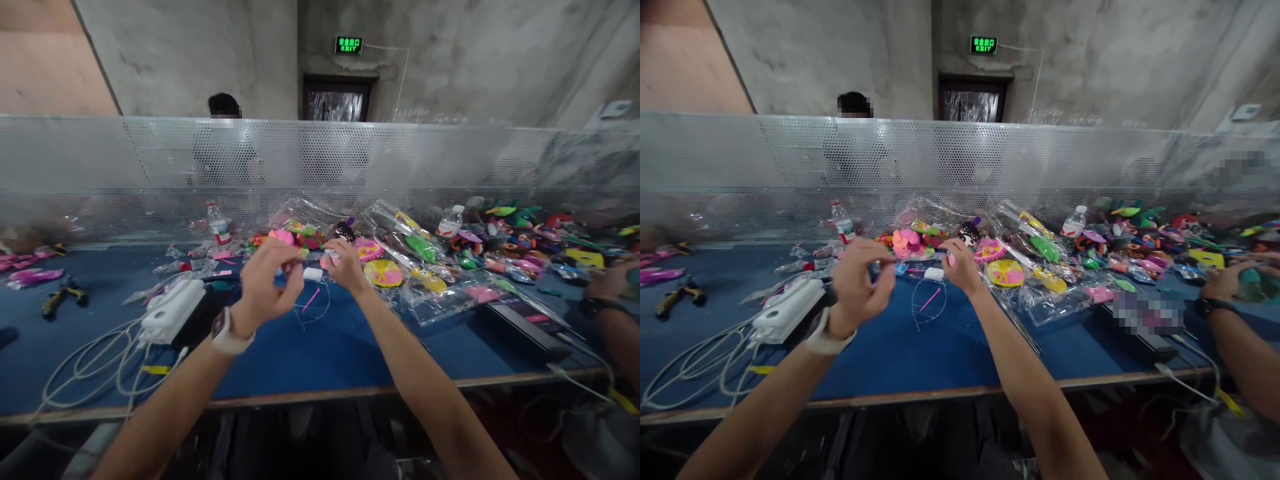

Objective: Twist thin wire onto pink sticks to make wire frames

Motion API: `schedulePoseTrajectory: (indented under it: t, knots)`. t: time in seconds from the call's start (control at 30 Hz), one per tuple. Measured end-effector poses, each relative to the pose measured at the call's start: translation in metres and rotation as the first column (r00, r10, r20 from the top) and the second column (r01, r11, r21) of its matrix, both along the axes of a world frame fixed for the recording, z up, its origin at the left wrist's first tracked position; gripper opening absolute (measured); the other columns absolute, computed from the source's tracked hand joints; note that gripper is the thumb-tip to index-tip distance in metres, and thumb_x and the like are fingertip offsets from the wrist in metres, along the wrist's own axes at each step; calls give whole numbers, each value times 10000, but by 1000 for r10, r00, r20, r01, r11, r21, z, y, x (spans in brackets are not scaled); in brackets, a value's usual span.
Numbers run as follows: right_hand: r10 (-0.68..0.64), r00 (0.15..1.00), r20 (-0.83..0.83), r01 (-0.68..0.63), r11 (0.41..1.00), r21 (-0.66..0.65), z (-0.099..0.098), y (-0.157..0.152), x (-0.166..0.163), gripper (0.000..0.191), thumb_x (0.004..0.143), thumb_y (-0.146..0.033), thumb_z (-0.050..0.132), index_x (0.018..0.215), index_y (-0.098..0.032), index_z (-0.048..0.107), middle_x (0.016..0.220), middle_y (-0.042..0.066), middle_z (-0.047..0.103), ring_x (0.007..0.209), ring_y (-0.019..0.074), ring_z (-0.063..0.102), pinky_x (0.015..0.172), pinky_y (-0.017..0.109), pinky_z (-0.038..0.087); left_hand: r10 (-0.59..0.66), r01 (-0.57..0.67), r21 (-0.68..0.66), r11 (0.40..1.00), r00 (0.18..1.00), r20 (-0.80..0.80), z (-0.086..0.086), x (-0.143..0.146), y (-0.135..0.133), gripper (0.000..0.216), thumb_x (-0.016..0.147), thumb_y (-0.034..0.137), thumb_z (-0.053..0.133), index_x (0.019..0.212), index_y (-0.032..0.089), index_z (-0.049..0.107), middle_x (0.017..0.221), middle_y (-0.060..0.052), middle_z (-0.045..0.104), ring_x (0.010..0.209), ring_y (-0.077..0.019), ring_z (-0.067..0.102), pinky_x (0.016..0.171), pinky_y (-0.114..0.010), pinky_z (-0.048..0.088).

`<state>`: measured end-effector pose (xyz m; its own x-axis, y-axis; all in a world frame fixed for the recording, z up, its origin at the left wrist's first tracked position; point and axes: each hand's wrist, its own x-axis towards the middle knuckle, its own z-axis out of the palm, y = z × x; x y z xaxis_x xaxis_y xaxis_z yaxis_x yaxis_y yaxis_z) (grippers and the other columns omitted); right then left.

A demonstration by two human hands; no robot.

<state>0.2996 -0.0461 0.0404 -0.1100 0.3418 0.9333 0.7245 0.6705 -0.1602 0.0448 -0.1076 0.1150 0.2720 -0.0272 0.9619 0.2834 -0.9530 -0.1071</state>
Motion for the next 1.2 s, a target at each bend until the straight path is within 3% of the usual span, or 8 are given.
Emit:
schedulePoseTrajectory:
  t: [0.1, 0.23, 0.33, 0.63, 0.87, 1.03, 1.2]
  knots:
    - [79, 997, 20, -80, 997, 20, 4, -12, -20, 224, 964, -122, 592, 1124, -221, 714, 1106, 107, 734, 1084, 260, 712, 968, 434, 609, 132, -108, 123, 987, 968, -211, -29, 2, 36, 180, 979, 84, 575, 1112, 186, 643, 1026, -90, 709, 937, -231, 684, 821, -392, 591]
    - [129, 991, 34, -130, 991, 20, 7, -25, -41, 188, 1011, -158, 584, 1128, -233, 712, 1123, 107, 751, 1098, 249, 725, 985, 436, 618, 208, -204, 46, 978, 933, -292, -74, -1, 70, 309, 975, 100, 558, 1270, 175, 609, 1195, -150, 695, 1120, -285, 694, 943, -450, 594]
    - [151, 988, 14, -152, 988, 20, 8, -32, -52, 205, 1018, -158, 587, 1159, -245, 708, 1155, 102, 765, 1110, 244, 737, 1000, 444, 624, 185, -203, -22, 979, 927, -327, -87, 0, 72, 335, 982, 140, 574, 1315, 179, 582, 1250, -154, 681, 1191, -295, 680, 998, -470, 586]
    - [226, 974, -25, -226, 974, -16, 2, -37, -63, 251, 973, -138, 610, 1180, -253, 695, 1196, 86, 797, 1130, 237, 766, 1002, 424, 640, 147, -159, -49, 986, 969, -199, -82, 4, 55, 271, 1007, 162, 600, 1277, 184, 583, 1223, -148, 688, 1160, -275, 679, 991, -456, 581]
    - [265, 964, -13, -265, 964, -18, -1, -34, -58, 153, 946, -124, 619, 991, -243, 703, 1183, 101, 822, 1087, 243, 798, 938, 420, 661, 179, -160, 87, 983, 936, -303, -78, -3, 55, 85, 1048, 210, 600, 1109, 192, 657, 1188, -137, 706, 1110, -266, 675, 931, -442, 558]
    - [271, 962, -39, -271, 963, 3, 1, -32, -56, 124, 966, -160, 655, 916, -249, 724, 1108, 90, 843, 1013, 233, 821, 883, 411, 683, 161, -174, -12, 985, 935, -318, -79, 2, 51, 94, 1073, 232, 581, 1095, 204, 668, 1130, -113, 720, 1077, -248, 669, 917, -426, 545]
    - [192, 981, -34, -189, 980, 58, 6, -33, -49, 144, 1006, -236, 665, 890, -244, 750, 1071, 87, 848, 1005, 227, 824, 907, 417, 693, 148, -183, -59, 981, 917, -371, -74, 4, 46, 159, 1094, 237, 513, 1031, 191, 651, 1036, -99, 708, 1004, -247, 623, 908, -409, 502]
